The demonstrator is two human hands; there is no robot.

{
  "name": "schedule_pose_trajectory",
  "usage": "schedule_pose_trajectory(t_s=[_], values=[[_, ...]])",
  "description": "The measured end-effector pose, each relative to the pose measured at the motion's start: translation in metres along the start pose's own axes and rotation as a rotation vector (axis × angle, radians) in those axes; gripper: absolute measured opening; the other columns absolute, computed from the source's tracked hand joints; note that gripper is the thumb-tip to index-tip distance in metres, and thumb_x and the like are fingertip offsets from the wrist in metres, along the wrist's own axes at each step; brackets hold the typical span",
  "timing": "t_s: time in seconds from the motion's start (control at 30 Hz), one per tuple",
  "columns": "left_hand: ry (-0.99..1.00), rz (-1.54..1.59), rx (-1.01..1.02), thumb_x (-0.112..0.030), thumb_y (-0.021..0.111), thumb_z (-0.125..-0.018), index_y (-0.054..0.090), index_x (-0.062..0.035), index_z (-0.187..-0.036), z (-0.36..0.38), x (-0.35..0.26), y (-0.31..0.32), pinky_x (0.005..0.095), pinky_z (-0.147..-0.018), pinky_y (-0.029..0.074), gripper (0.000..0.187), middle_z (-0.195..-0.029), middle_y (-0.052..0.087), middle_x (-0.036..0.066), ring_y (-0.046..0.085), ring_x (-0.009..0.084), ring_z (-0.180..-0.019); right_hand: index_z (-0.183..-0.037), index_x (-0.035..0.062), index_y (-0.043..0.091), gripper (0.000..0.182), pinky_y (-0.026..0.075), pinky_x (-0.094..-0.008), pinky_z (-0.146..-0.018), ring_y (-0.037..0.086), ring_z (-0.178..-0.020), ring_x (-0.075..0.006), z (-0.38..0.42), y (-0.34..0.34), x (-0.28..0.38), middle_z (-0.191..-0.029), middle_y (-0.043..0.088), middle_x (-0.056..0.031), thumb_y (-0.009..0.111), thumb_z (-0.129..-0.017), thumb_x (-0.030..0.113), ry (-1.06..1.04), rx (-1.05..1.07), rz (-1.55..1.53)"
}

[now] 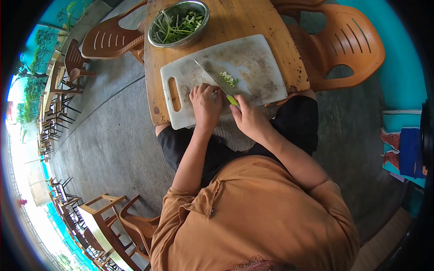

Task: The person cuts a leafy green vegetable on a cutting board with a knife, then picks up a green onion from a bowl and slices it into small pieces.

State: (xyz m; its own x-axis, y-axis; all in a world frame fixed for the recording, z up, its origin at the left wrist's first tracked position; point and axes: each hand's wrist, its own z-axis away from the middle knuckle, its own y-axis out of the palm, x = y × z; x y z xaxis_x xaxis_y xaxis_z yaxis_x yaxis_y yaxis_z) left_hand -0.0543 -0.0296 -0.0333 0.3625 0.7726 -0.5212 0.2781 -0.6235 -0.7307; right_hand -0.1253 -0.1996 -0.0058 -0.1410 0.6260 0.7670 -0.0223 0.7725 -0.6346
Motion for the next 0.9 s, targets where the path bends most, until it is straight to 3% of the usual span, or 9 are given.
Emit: schedule_pose_trajectory(t_s=[0.1, 0.3, 0.63, 0.7, 0.9], values=[[-0.048, -0.024, 0.024, -0.013, 0.080, -0.089, 0.079, -0.0064, -0.099, 0.002, -0.001, -0.001, 0.0473, -0.107, 0.045, 0.012, -0.102, 0.072, 0.009, 0.067, 0.0324, -0.108, -0.127, 0.0037, 0.052, 0.029, 0.058, -0.0581, -0.064, 0.073, -0.074, -0.0498, -0.006, -0.004, 0.015, -0.077, 0.072, -0.0290, 0.058, -0.111, 0.027, 0.067, 0.061, 0.137], [-0.062, -0.059, -0.028, -0.013, 0.080, -0.088, 0.078, -0.0075, -0.101, 0.006, -0.003, 0.000, 0.0487, -0.109, 0.043, 0.015, -0.104, 0.071, 0.009, 0.065, 0.0326, -0.110, -0.134, 0.0038, 0.052, 0.034, 0.059, -0.0566, -0.063, 0.075, -0.073, -0.0470, 0.025, -0.005, -0.002, -0.079, 0.074, -0.0255, 0.058, -0.112, 0.029, 0.012, 0.013, 0.070], [0.027, -0.098, -0.022, -0.014, 0.078, -0.089, 0.077, -0.0053, -0.095, 0.006, 0.001, -0.002, 0.0485, -0.106, 0.041, 0.011, -0.100, 0.069, 0.010, 0.063, 0.0323, -0.105, -0.141, 0.0043, 0.053, 0.038, 0.061, -0.0532, -0.065, 0.077, -0.078, -0.0451, 0.002, -0.002, 0.007, -0.088, 0.076, -0.0273, 0.063, -0.110, 0.024, -0.006, 0.066, 0.237], [0.024, -0.098, -0.019, -0.014, 0.078, -0.089, 0.076, -0.0056, -0.094, 0.006, 0.001, -0.003, 0.0486, -0.106, 0.041, 0.010, -0.099, 0.069, 0.010, 0.063, 0.0321, -0.104, -0.137, 0.0032, 0.053, 0.037, 0.060, -0.0562, -0.064, 0.076, -0.078, -0.0473, 0.003, 0.000, -0.002, -0.088, 0.076, -0.0272, 0.059, -0.111, 0.029, -0.070, -0.018, 0.160], [0.032, -0.049, -0.021, -0.018, 0.078, -0.092, 0.078, -0.0072, -0.093, 0.000, -0.003, 0.000, 0.0487, -0.104, 0.042, 0.011, -0.099, 0.069, 0.009, 0.063, 0.0314, -0.103, -0.135, 0.0007, 0.055, 0.036, 0.059, -0.0594, -0.072, 0.073, -0.088, -0.0529, 0.006, -0.012, -0.021, -0.096, 0.075, -0.0328, 0.060, -0.111, 0.027, -0.041, -0.055, -0.115]])
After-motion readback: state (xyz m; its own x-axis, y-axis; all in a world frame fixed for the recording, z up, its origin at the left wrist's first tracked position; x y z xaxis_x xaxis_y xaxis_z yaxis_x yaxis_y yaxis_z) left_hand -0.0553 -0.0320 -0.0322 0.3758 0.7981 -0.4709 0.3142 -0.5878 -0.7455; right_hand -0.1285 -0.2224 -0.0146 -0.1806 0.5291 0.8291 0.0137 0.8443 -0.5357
